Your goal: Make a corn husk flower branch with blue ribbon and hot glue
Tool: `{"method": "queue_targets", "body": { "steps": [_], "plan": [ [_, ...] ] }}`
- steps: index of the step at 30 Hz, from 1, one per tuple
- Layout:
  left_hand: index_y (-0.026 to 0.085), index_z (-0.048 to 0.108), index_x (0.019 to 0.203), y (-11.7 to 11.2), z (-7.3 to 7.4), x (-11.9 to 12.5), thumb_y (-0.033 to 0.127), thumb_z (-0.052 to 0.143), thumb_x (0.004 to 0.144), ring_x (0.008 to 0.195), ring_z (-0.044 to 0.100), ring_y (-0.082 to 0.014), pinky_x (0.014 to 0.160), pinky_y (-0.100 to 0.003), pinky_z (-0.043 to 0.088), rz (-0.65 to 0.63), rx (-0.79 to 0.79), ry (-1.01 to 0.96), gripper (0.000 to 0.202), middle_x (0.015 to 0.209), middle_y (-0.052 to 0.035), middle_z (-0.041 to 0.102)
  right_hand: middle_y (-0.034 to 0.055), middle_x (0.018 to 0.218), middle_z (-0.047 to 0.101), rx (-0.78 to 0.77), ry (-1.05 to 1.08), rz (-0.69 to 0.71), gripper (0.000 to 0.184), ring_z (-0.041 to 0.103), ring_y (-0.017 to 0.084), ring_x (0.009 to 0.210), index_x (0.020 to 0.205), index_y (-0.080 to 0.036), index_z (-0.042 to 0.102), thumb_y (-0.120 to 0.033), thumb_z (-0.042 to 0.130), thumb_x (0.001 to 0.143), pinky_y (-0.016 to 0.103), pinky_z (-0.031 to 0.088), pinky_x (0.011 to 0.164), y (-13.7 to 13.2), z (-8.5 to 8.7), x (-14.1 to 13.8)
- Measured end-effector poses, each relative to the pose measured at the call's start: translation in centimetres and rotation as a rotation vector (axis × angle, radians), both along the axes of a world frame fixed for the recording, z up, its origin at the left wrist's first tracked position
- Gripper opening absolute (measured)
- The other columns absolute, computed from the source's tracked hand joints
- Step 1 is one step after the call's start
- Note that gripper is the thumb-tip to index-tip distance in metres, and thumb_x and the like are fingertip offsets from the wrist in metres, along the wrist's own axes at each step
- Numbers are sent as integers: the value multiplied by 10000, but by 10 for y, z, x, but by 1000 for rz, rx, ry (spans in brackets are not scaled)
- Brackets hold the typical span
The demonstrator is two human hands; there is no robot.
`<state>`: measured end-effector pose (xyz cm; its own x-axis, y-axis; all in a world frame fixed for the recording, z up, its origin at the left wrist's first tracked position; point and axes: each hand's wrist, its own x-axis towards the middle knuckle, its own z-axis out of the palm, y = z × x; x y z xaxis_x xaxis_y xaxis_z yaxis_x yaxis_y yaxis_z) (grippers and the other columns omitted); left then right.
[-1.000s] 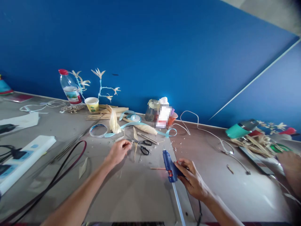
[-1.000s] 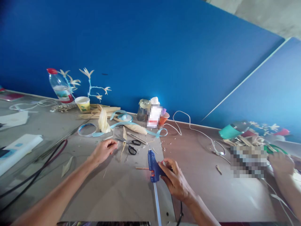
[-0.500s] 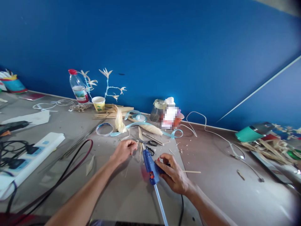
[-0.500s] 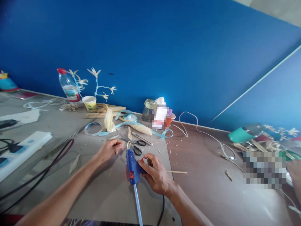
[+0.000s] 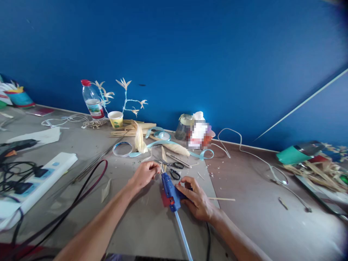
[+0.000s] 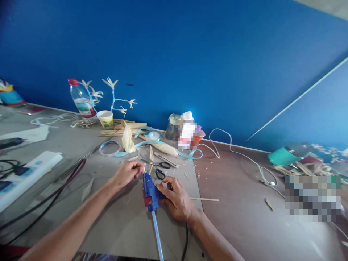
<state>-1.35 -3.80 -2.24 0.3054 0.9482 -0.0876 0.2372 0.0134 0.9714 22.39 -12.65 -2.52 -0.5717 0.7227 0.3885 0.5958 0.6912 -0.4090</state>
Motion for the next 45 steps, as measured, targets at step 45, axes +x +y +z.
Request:
{"method": "queue_targets", "body": {
  "steps": [45],
  "plan": [
    [145,569,637,-5,11,-1,303,541,678,511,443,-88,502,-210,346,-60,-54,-13,166,575,30,516,121,1200,382,-23,66,-25,477,479,213,968,1335,-270,400,-199,463,868,395,473,811,-1,12,12]
  ]
}}
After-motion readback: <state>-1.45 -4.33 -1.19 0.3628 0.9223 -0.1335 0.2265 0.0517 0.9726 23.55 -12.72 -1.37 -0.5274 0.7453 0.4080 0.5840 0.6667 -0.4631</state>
